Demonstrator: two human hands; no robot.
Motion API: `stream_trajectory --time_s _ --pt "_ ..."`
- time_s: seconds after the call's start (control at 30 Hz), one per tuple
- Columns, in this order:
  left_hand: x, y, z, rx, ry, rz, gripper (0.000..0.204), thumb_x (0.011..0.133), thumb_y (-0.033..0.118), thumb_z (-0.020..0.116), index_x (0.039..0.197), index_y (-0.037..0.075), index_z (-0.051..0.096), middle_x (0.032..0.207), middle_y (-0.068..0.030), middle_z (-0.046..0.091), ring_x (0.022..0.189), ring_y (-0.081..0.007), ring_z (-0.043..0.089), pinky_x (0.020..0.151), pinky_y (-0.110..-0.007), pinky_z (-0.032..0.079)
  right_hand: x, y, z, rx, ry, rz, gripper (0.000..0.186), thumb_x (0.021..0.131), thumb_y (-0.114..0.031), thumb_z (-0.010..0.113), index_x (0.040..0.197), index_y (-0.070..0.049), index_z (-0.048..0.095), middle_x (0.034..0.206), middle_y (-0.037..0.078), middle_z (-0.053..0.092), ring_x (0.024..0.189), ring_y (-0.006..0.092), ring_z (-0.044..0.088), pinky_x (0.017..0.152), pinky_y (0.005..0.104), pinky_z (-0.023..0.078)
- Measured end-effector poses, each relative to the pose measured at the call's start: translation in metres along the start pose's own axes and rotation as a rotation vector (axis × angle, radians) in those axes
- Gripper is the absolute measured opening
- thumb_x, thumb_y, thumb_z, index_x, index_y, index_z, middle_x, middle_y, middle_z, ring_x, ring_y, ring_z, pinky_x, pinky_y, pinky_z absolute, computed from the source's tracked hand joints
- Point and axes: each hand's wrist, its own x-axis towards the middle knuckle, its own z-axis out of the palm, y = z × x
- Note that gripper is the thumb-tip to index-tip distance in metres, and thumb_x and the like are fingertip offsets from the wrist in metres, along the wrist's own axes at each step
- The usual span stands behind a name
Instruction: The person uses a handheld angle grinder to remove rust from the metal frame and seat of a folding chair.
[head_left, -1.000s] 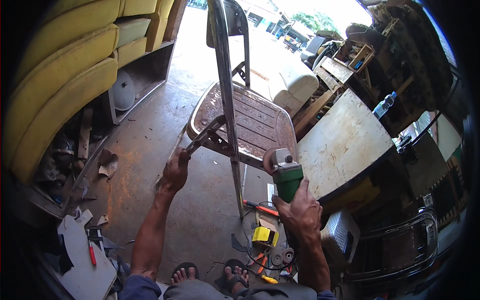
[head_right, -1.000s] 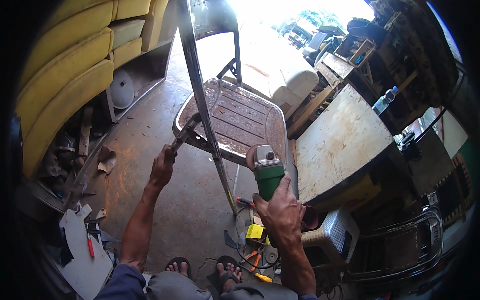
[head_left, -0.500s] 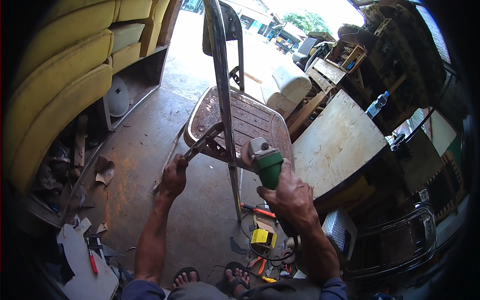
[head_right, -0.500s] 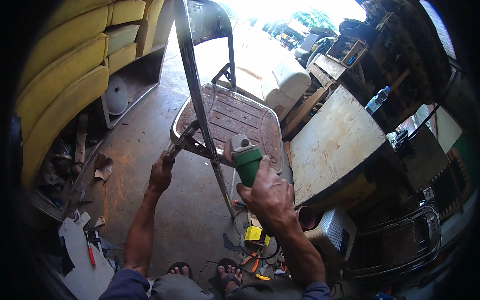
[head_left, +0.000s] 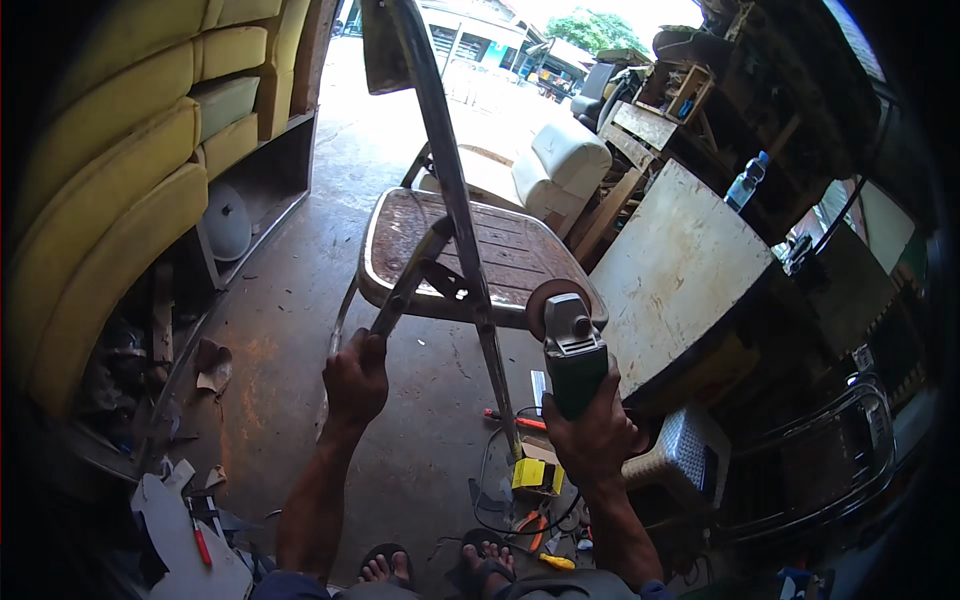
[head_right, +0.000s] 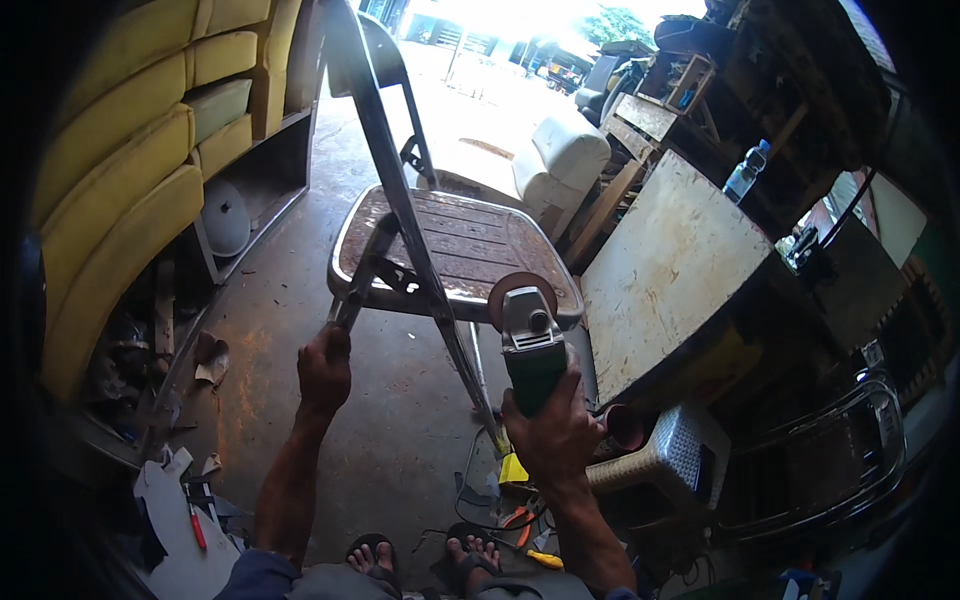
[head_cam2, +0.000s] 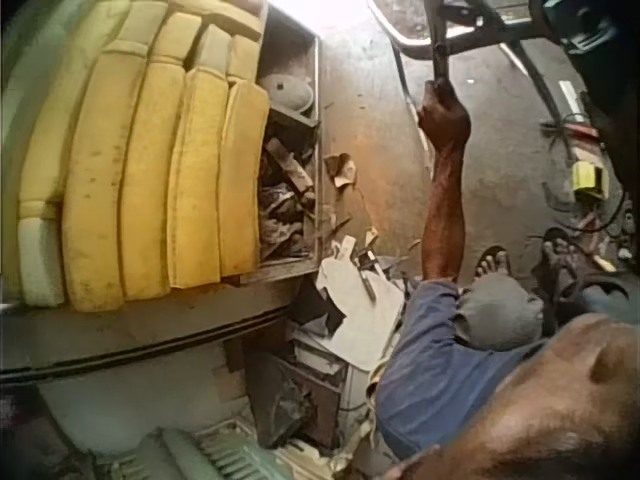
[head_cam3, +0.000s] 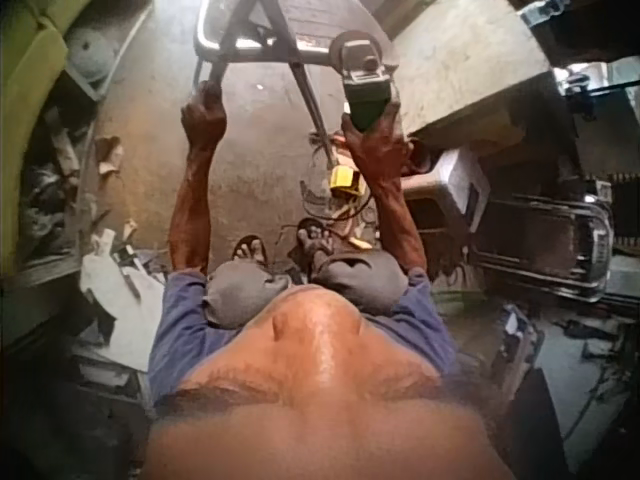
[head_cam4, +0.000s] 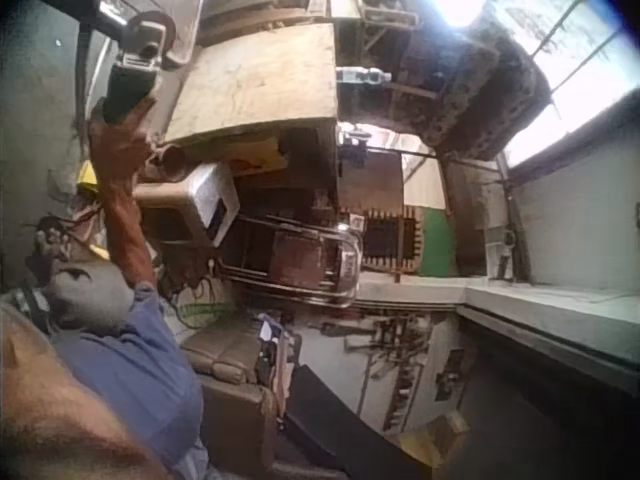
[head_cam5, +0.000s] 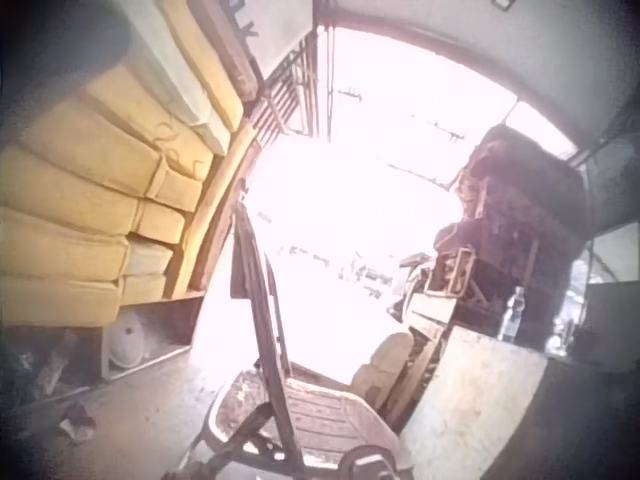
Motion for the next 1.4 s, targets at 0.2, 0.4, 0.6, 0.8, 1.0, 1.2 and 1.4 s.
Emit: stream_trajectory --time_s 0.2,0.4,0.6,0.8,1.0,1.2,1.4 --pt "-0.008 0.066 -0.008 -0.012 0.063 -0.011 0.051 0.107 0.042 0.047 0.083 0.000 0.062 0.069 -0.0253 0.061 0.072 -0.0518 0.061 0.062 -0.054 0.044 0.002 -0.001 0.000 0.078 0.101 -0.051 0.094 0.072 -0.032 0.085 0.147 -0.002 0.036 0.106 0.021 0.068 0.074 0.0401 0.073 0.063 0.0472 0.059" --pt "-0.017 0.075 -0.009 0.033 0.103 0.012 0.049 0.107 0.039 0.049 0.084 -0.002 0.065 0.069 -0.0256 0.062 0.071 -0.0498 0.063 0.063 -0.053 0.045 0.009 0.004 -0.002 0.081 0.147 -0.021 0.093 0.073 -0.030 0.084 0.148 -0.003 0.036 0.109 0.021 0.067 0.077 0.0396 0.073 0.062 0.0470 0.058" --pt "-0.016 0.073 -0.008 0.033 0.125 0.012 0.046 0.106 0.036 0.051 0.086 -0.002 0.067 0.072 -0.0257 0.065 0.075 -0.0493 0.066 0.065 -0.053 0.048 0.012 -0.005 -0.007 0.135 0.091 -0.041 0.092 0.076 -0.030 0.082 0.149 -0.002 0.034 0.113 0.024 0.066 0.081 0.0411 0.074 0.066 0.0496 0.059" --pt "-0.012 0.076 -0.010 0.045 0.118 -0.018 0.045 0.106 0.036 0.051 0.086 -0.001 0.067 0.074 -0.0250 0.066 0.078 -0.0493 0.066 0.066 -0.054 0.048 0.019 -0.013 -0.014 0.144 0.004 0.011 0.094 0.077 -0.034 0.084 0.149 -0.002 0.033 0.114 0.024 0.067 0.083 0.0429 0.074 0.068 0.0503 0.060" --pt "-0.014 0.082 -0.006 0.054 0.102 -0.009 0.046 0.106 0.038 0.049 0.085 0.001 0.066 0.073 -0.0240 0.065 0.077 -0.0499 0.066 0.065 -0.054 0.048 0.031 -0.006 -0.021 0.086 -0.022 0.156 0.091 0.079 -0.033 0.081 0.149 -0.003 0.032 0.117 0.022 0.067 0.083 0.0438 0.074 0.072 0.0535 0.059" --pt "-0.017 0.080 -0.008 0.050 0.102 -0.026 0.046 0.106 0.039 0.049 0.086 0.001 0.066 0.074 -0.0248 0.065 0.079 -0.0504 0.066 0.067 -0.055 0.049 0.031 -0.023 -0.026 0.086 -0.070 0.052 0.092 0.079 -0.036 0.082 0.149 -0.002 0.032 0.116 0.023 0.067 0.083 0.0447 0.074 0.071 0.0524 0.059" --pt "-0.021 0.079 -0.003 0.058 0.096 -0.045 0.047 0.105 0.040 0.050 0.087 0.000 0.067 0.075 -0.0258 0.066 0.081 -0.0509 0.066 0.068 -0.056 0.049 0.038 -0.020 -0.034 0.002 -0.034 0.067 0.094 0.079 -0.038 0.084 0.148 0.000 0.033 0.112 0.024 0.067 0.082 0.0430 0.074 0.072 0.0518 0.060"
